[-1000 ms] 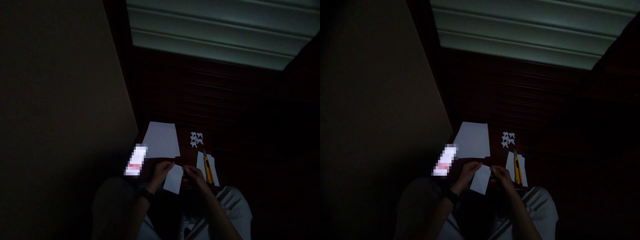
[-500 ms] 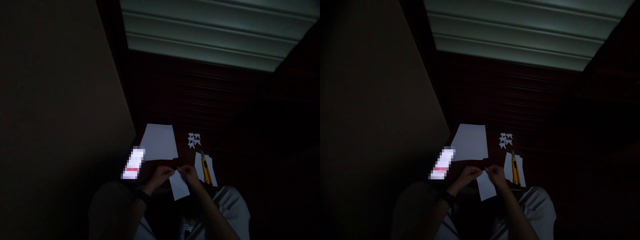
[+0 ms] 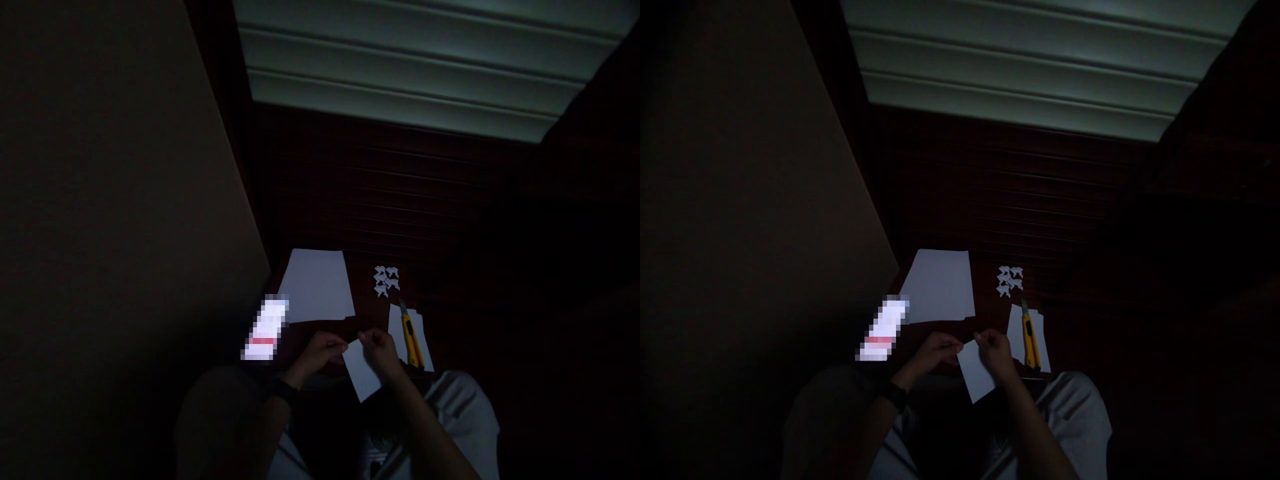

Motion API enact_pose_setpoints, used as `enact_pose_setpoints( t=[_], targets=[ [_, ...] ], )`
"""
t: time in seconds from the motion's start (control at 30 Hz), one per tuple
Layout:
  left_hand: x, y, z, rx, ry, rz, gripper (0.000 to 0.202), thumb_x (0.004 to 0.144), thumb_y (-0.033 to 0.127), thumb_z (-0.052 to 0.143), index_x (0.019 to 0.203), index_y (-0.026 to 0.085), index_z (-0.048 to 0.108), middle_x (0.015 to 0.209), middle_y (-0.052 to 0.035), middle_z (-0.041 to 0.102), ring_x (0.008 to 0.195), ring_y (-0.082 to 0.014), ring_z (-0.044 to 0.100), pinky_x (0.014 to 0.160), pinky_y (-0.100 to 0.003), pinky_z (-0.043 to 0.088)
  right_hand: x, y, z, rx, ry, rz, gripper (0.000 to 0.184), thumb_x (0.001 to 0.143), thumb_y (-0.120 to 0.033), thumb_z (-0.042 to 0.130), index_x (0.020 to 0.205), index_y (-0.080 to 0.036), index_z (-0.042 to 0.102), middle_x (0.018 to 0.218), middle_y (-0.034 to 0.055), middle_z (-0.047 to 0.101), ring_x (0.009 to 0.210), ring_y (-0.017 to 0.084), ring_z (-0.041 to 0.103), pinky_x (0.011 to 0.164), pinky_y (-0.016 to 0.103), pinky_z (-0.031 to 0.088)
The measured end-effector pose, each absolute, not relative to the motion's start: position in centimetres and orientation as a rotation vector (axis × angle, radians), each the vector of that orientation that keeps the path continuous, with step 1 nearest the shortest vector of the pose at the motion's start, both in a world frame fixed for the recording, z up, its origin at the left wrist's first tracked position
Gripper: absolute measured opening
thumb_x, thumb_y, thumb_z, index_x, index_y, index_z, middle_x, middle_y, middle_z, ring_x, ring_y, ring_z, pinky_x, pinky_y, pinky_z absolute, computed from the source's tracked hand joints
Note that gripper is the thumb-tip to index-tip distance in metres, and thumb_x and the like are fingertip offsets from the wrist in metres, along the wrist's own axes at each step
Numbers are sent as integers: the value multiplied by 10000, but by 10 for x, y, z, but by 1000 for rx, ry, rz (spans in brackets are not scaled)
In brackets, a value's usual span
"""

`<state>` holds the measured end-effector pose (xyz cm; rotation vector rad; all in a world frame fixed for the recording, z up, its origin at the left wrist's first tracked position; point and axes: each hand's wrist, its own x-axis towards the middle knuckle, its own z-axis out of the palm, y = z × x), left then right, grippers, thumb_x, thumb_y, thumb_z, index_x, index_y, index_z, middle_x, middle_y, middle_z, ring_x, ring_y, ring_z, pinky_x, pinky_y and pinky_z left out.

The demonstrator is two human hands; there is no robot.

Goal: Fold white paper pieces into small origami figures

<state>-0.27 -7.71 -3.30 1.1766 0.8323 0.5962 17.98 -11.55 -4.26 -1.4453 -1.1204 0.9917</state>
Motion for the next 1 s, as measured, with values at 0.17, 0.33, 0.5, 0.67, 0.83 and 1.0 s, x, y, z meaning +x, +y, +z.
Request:
enact_pose_setpoints(
  t=[0.17, 0.33, 0.5, 0.67, 0.83, 1.0],
  targets=[
    [-4, -78, -28, 1148, 839, 597, 385, 648, 427, 650, 810, 78, 654, 772, -108, 674, 688, -205, 639, 665, -344, 507, 183, -117, -44, -1468, -1051, 978, 352, 680, -488, 595, 584, -152, 554, 537, -15, 489, 522, 112, 412, 498, 227, 325],
    [-4, -79, -24, 1130, 829, 616, 365, 662, 401, 647, 825, 74, 645, 770, -117, 672, 700, -206, 638, 667, -335, 508, 184, -118, -45, -1430, -935, 1016, 347, 670, -489, 605, 590, -157, 539, 536, -20, 470, 506, 103, 395, 493, 227, 324],
    [-3, -80, -21, 1070, 889, 711, 396, 667, 441, 633, 834, 81, 641, 801, -131, 673, 726, -212, 638, 663, -332, 510, 185, -115, -49, -1386, -797, 1041, 333, 661, -469, 624, 583, -162, 522, 525, -27, 459, 493, 93, 382, 485, 222, 326],
    [2, -80, -19, 1113, 862, 762, 391, 689, 437, 615, 887, 102, 642, 914, -116, 660, 835, -214, 613, 705, -315, 504, 178, -114, -55, -1403, -783, 1002, 348, 661, -496, 608, 608, -160, 537, 539, -21, 489, 495, 94, 401, 471, 214, 328],
    [5, -78, -28, 1226, 936, 740, 395, 669, 472, 609, 800, 101, 651, 762, -80, 662, 685, -177, 607, 553, -252, 489, 171, -115, -55, -1464, -899, 955, 348, 674, -498, 590, 614, -157, 555, 543, -9, 517, 500, 106, 431, 458, 215, 333],
    [4, -79, -33, 1315, 971, 702, 421, 682, 513, 567, 765, 107, 639, 655, -41, 632, 452, -96, 522, 394, -188, 387, 177, -111, -48, -1434, -1088, 1169, 313, 622, -457, 650, 662, -148, 616, 580, 10, 591, 500, 119, 482, 458, 218, 350]
  ],
)
